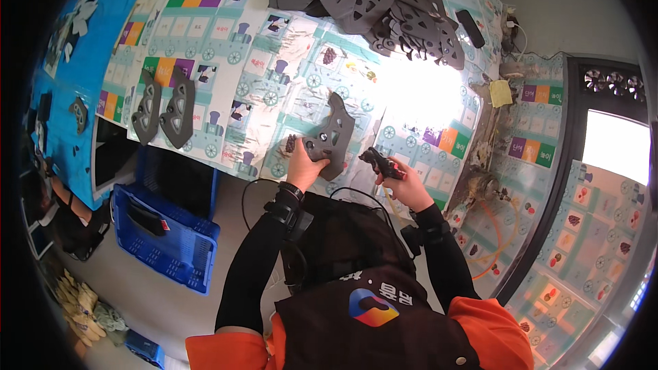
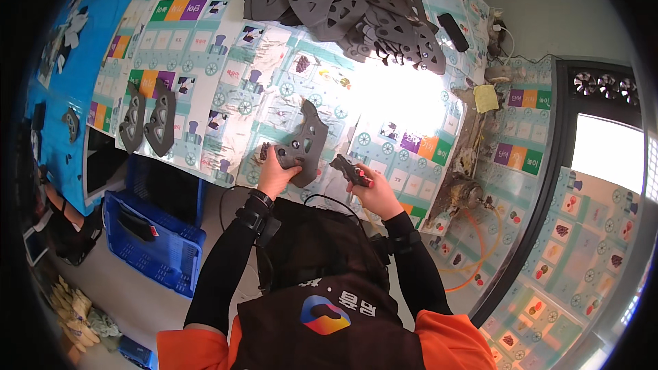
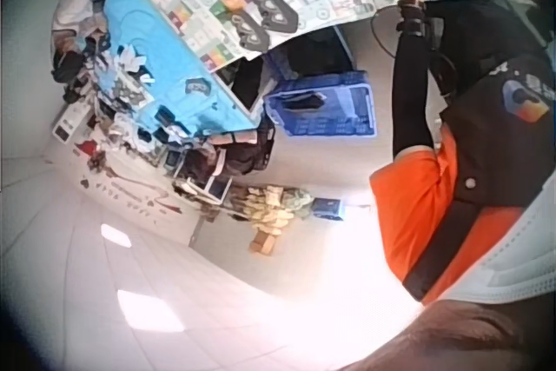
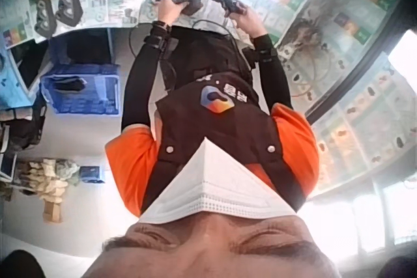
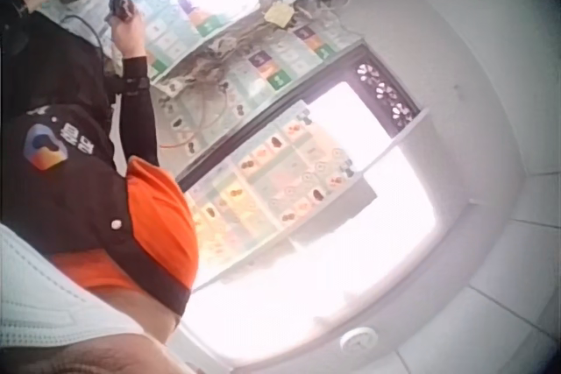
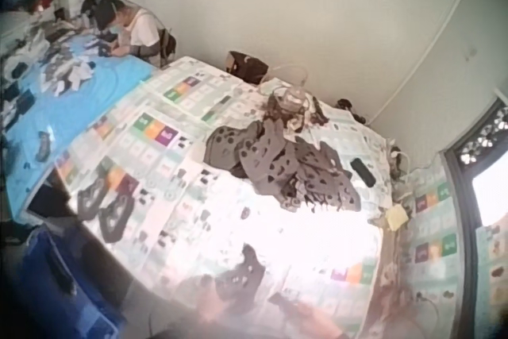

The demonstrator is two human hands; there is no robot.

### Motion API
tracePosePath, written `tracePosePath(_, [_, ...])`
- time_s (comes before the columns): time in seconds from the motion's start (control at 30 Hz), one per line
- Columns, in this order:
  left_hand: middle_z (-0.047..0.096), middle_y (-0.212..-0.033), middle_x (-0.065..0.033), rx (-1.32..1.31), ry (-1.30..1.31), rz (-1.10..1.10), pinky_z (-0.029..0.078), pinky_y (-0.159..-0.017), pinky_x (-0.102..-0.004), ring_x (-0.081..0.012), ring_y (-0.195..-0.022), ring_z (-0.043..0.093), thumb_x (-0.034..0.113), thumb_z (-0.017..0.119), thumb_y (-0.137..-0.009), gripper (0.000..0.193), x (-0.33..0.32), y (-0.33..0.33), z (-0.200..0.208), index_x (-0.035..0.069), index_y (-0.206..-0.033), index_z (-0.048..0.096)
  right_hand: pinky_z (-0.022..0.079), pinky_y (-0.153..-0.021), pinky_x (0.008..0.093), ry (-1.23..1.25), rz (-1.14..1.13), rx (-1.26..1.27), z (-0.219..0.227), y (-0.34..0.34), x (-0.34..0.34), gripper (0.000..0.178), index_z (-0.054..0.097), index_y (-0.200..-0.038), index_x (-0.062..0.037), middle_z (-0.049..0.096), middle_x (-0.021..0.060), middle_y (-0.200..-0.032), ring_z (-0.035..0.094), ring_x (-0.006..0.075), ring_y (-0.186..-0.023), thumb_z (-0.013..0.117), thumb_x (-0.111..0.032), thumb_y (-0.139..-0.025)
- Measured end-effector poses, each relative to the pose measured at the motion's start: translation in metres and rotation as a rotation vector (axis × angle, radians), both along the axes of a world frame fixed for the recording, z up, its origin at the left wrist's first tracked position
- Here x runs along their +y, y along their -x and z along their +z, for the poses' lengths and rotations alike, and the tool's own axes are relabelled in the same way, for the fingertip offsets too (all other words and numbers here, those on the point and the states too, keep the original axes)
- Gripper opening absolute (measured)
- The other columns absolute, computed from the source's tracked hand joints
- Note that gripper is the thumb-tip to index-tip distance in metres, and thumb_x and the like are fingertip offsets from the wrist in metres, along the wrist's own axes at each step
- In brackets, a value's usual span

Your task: The person prepares shoe components by using a tool to apply localized heat or glue to specific points on gray synthetic material parts, then places them on the table.

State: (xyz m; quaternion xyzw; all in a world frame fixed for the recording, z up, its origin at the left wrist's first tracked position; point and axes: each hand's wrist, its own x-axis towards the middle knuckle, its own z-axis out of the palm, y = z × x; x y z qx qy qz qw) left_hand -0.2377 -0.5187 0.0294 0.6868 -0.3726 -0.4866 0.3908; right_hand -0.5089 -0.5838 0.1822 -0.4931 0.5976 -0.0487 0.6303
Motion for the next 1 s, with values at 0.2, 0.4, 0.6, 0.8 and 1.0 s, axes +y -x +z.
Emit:
tracePosePath(0.2, [0.071,-0.104,-0.0254,-0.473,-0.066,-0.189,0.054,-0.083,-0.0524,-0.0449,-0.1,0.068,0.031,0.079,-0.092,0.046,-0.025,-0.006,0.021,-0.004,-0.114,0.057,0.054,-0.086,0.0317,0.028,0.06,0.058,-0.01,0.002,0.002,0.058,0.057,-0.14,0.0059,0.076,0.0065,-0.093,0.069,0.0168,-0.088,0.068,-0.009,-0.085])
tracePosePath(0.4, [0.07,-0.086,-0.0183,-0.006,-0.082,-0.232,0.054,-0.072,-0.0512,-0.0437,-0.085,0.07,0.015,0.074,-0.096,0.026,-0.04,-0.023,0.053,0.01,-0.117,0.06,0.053,-0.079,0.0282,-0.086,0.007,0.071,0.0,-0.005,-0.005,0.055,0.059,-0.139,0.0033,0.075,0.0025,-0.09,0.064,0.0117,-0.081,0.065,-0.008,-0.085])
tracePosePath(0.6, [0.071,-0.094,-0.0145,-0.192,0.021,-0.232,0.054,-0.072,-0.0492,-0.0396,-0.087,0.07,0.018,0.07,-0.098,0.023,-0.037,-0.02,0.03,0.013,-0.118,0.06,0.052,-0.08,0.0272,-0.059,0.089,0.024,-0.001,-0.018,-0.012,0.057,0.059,-0.142,0.0005,0.074,0.002,-0.091,0.063,0.0098,-0.082,0.065,-0.008,-0.086])
tracePosePath(0.8, [0.071,-0.104,-0.0116,-0.49,0.155,-0.41,0.053,-0.074,-0.0488,-0.0385,-0.092,0.068,0.026,0.071,-0.098,0.024,-0.056,-0.019,0.021,0.013,-0.117,0.064,0.054,-0.091,0.0363,-0.041,0.187,0.19,-0.016,-0.025,-0.012,0.064,0.058,-0.144,0.0022,0.076,0.0141,-0.101,0.073,0.0268,-0.096,0.073,-0.016,-0.084])
tracePosePath(1.0, [0.073,-0.104,-0.0087,-0.338,0.223,-0.332,0.055,-0.075,-0.0446,-0.0343,-0.09,0.07,0.03,0.077,-0.093,0.025,-0.053,-0.027,0.012,0.016,-0.113,0.072,0.055,-0.089,0.0393,0.035,0.263,0.159,-0.022,-0.038,-0.015,0.063,0.059,-0.139,0.0027,0.074,0.0209,-0.103,0.073,0.0325,-0.096,0.075,-0.016,-0.082])
